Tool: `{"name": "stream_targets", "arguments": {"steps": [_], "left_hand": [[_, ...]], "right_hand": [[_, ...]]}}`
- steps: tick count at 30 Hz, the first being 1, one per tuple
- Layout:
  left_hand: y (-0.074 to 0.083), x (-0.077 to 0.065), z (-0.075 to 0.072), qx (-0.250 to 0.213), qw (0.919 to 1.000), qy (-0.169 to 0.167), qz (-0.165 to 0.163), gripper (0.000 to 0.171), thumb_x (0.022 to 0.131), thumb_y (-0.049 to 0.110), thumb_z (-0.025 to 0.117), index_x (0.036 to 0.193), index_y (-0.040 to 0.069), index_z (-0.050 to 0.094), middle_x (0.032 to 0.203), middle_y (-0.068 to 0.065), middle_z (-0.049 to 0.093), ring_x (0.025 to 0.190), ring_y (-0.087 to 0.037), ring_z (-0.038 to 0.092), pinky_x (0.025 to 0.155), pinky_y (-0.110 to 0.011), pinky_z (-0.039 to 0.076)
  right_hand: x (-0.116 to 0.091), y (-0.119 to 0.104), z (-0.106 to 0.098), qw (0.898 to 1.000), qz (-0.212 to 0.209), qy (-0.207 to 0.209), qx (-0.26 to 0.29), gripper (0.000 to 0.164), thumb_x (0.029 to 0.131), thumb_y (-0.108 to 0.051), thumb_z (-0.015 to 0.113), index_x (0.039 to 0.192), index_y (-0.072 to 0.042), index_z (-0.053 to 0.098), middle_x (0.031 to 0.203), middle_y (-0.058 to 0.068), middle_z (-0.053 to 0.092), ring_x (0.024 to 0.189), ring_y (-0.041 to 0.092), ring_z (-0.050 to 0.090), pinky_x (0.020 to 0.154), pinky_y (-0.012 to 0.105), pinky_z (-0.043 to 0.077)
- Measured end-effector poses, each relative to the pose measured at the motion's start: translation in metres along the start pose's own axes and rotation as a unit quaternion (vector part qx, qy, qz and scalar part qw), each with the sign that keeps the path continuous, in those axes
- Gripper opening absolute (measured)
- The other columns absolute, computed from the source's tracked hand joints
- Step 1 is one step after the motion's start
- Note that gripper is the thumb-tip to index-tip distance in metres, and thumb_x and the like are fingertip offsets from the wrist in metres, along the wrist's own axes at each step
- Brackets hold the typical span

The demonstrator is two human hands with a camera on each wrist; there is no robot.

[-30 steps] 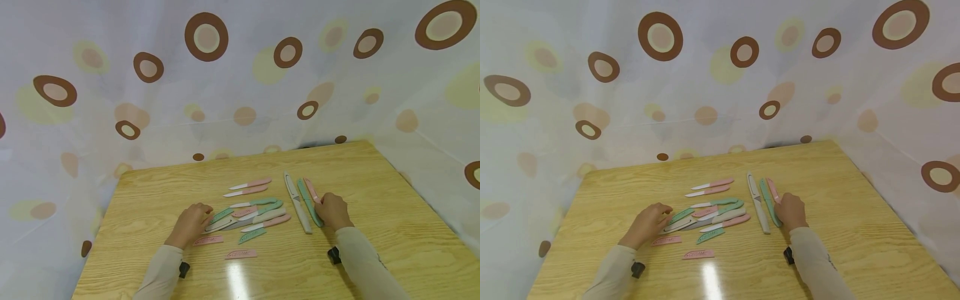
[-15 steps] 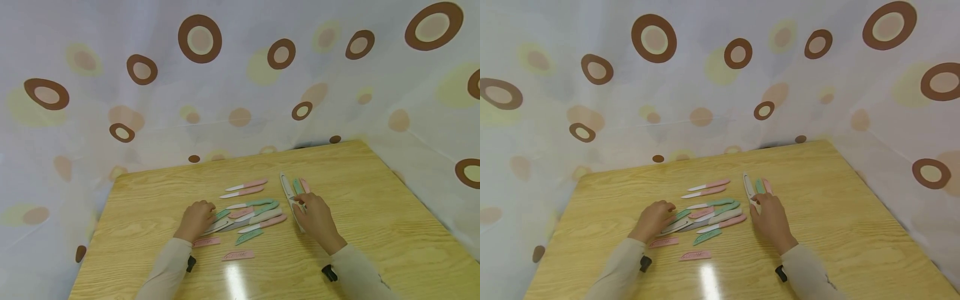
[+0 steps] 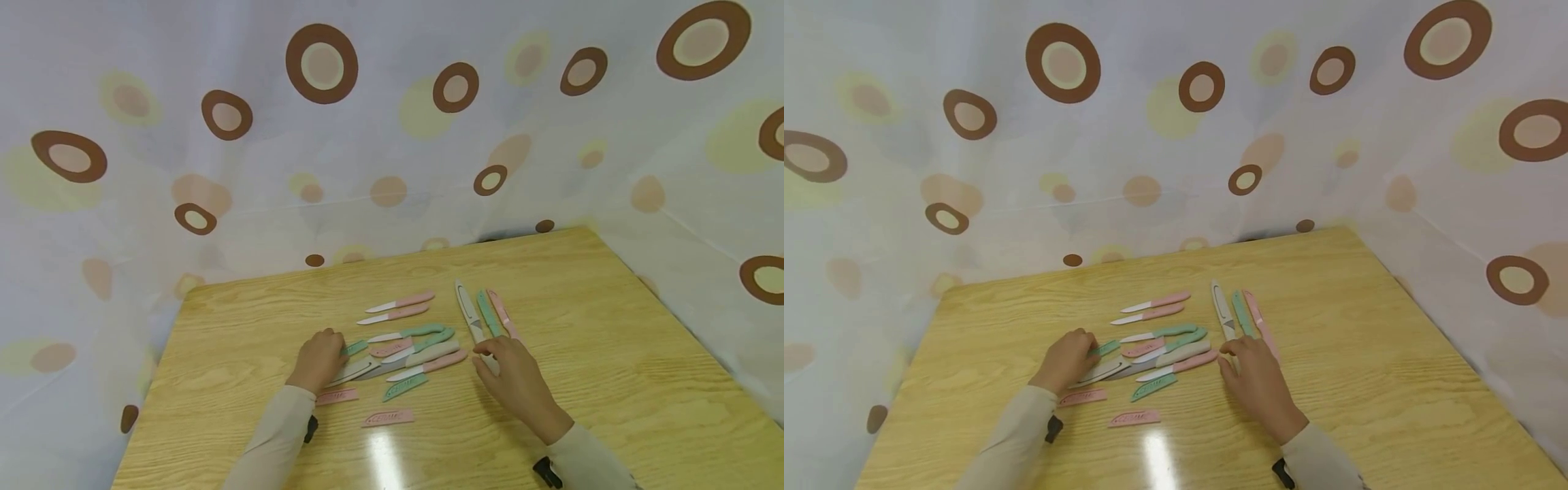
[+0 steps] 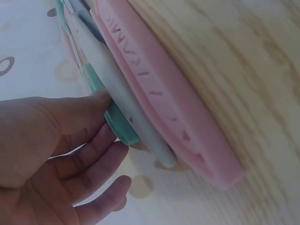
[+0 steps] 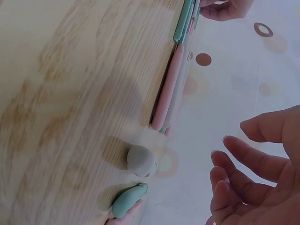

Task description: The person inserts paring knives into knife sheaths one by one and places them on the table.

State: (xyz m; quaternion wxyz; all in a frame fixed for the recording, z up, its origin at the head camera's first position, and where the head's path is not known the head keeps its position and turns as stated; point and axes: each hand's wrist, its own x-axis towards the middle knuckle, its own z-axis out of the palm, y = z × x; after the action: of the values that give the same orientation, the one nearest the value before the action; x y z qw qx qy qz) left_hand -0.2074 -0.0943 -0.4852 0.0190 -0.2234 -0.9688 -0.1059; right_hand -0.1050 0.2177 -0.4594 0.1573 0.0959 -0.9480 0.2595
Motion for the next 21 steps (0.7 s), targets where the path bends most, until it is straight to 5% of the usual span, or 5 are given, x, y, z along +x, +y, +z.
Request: {"name": "stream_targets", "arguments": {"steps": [9,21], "left_hand": [[0.001,-0.0022,-0.0015,0.033,0.9994,-0.003,0.006,0.021,0.078,0.019,0.074,0.083,0.001,0.065,0.076,-0.007,0.056,0.068,-0.021,0.056,0.056,-0.032,0.051],[0.0027,-0.0065,-0.0014,0.017,0.9996,-0.015,0.015,0.023,0.083,0.014,0.069,0.089,-0.006,0.061,0.084,-0.013,0.054,0.076,-0.024,0.052,0.066,-0.032,0.052]], "right_hand": [[-0.0002,0.0046,0.0052,1.0,-0.005,-0.002,0.017,0.009,0.083,-0.01,0.068,0.091,-0.006,0.068,0.086,0.004,0.06,0.082,0.023,0.055,0.066,0.034,0.047],[0.0047,0.0006,0.0079,1.0,-0.02,-0.003,0.014,0.01,0.082,-0.008,0.069,0.091,-0.005,0.067,0.085,0.003,0.06,0.08,0.022,0.055,0.064,0.031,0.047]]}}
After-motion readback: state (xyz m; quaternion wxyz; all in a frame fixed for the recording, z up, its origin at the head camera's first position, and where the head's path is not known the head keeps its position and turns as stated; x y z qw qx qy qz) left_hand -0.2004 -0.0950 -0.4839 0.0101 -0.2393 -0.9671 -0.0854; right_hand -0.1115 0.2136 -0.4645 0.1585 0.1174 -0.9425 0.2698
